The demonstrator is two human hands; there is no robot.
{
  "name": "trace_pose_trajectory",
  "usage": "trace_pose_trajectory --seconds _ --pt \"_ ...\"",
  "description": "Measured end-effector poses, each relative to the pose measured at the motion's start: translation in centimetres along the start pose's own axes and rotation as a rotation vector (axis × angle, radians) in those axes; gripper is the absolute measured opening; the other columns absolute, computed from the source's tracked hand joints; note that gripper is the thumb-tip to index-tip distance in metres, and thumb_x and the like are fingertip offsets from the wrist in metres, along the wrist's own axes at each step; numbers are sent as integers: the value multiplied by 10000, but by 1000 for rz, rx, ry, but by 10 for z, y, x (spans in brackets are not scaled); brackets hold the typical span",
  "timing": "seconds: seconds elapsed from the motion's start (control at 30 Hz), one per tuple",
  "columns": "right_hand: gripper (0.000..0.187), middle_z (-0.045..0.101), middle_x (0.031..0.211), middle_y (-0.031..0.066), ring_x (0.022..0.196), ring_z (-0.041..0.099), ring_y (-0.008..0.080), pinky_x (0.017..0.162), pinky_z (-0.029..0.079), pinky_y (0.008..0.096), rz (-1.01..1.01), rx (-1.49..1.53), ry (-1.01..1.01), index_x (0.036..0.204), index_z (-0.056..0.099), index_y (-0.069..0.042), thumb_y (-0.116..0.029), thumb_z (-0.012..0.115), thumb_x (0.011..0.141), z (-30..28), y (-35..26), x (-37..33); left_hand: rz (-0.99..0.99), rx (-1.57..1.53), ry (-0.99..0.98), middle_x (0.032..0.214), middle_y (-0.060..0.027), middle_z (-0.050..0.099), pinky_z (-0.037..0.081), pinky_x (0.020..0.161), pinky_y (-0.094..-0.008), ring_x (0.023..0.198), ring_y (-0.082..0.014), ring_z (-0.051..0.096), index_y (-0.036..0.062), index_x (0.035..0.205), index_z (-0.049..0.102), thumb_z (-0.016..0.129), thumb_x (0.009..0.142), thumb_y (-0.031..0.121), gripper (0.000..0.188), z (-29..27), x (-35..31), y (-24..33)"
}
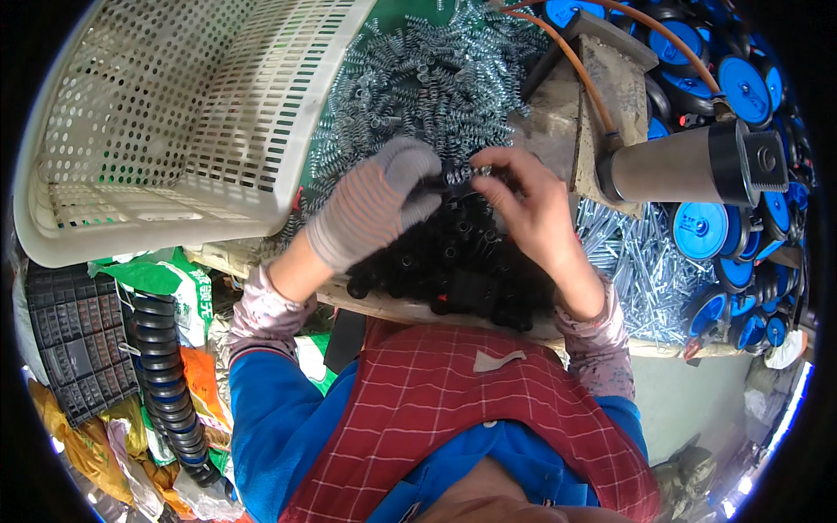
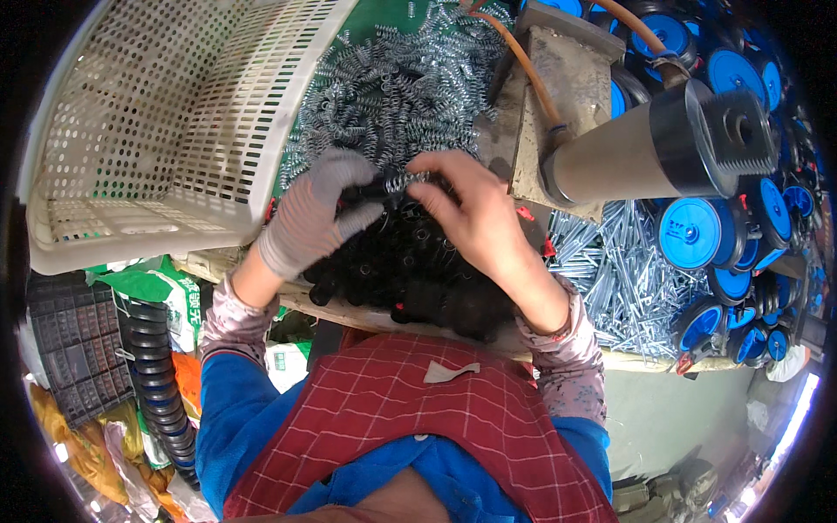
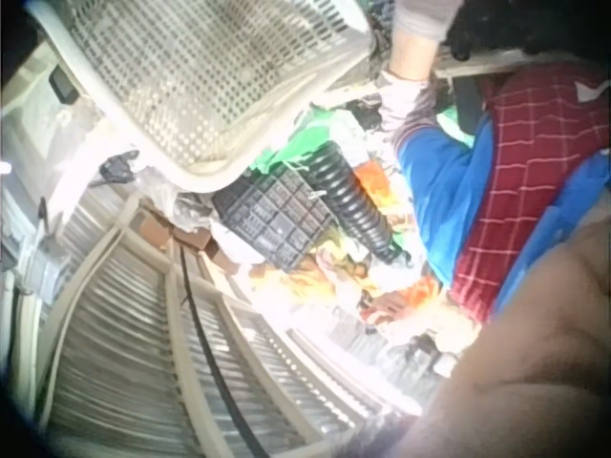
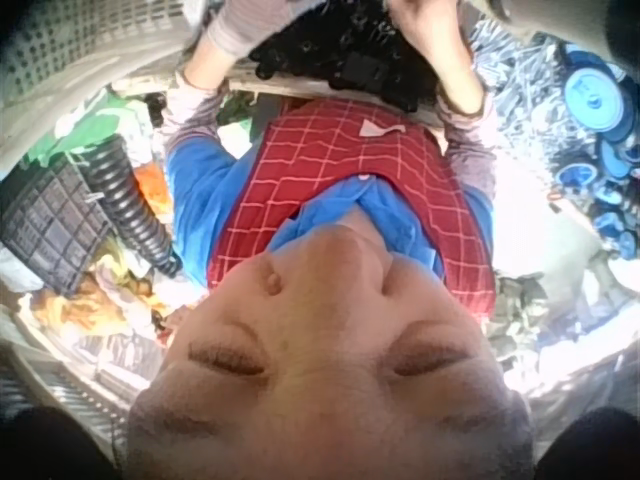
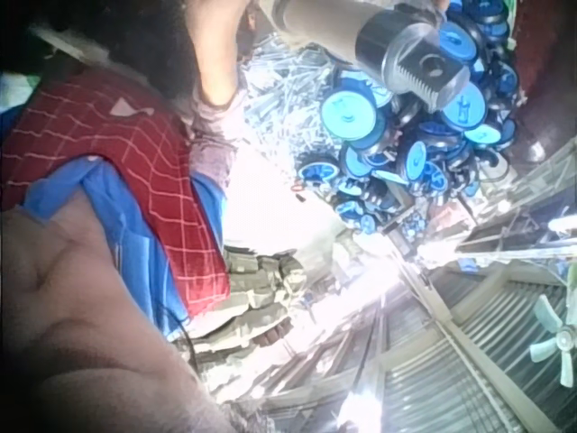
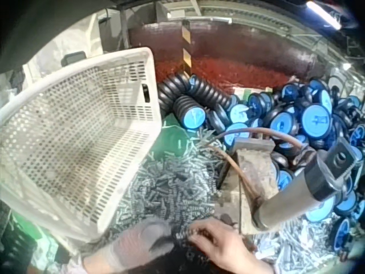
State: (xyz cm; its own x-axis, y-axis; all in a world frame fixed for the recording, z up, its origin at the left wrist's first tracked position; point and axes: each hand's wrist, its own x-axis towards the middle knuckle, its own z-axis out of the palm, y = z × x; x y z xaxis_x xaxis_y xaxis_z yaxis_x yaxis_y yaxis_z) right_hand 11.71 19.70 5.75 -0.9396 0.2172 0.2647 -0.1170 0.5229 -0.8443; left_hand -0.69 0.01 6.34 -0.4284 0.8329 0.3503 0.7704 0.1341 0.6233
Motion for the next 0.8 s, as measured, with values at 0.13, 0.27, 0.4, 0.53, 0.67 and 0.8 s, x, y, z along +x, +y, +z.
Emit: trace_pose_trajectory --seconds 0.13,0.27,0.4,0.53,0.67,0.8 --pt "368 636 971 134 867 651 323 753 541 397 -340 -183 -204 1191 655 -56 -104 753 840 -3 -3 -11 5 -69 145 1050 -149 610 548 709 -399 851 -343 649 47 1060 549 802 774 67 382 27 -35 17" --pt "594 643 958 127 839 642 286 743 531 361 -165 -105 -285 1381 576 -83 -52 768 819 -8 -12 -26 -217 -230 170 1039 -141 619 535 775 -380 896 -303 640 36 1093 533 805 799 93 404 54 -65 28" --pt "481 651 935 137 832 653 288 739 527 360 -136 -111 -179 1284 628 -37 -49 769 825 -15 -5 -36 -181 -100 134 1040 -167 622 517 845 -404 935 -346 625 28 1069 565 762 821 102 326 58 -64 32" --pt "362 666 965 138 831 655 295 735 523 362 -95 -136 -166 1183 664 -10 -61 760 838 -22 9 -45 -82 141 96 1035 -171 641 517 814 -435 957 -364 625 27 1017 621 711 851 116 208 23 -23 24" --pt "318 663 966 154 840 661 315 745 527 371 -48 -100 -161 1156 666 4 -59 746 855 -22 12 -48 -66 347 91 1080 -150 652 508 849 -427 1000 -361 627 27 1036 656 613 937 197 201 2 66 -34" --pt "293 666 975 159 853 665 324 760 532 380 -43 -101 -171 1141 670 10 -52 736 862 -25 15 -46 -260 651 -206 1126 -191 641 490 954 -433 1084 -362 619 80 1198 667 544 978 362 378 32 141 -119"
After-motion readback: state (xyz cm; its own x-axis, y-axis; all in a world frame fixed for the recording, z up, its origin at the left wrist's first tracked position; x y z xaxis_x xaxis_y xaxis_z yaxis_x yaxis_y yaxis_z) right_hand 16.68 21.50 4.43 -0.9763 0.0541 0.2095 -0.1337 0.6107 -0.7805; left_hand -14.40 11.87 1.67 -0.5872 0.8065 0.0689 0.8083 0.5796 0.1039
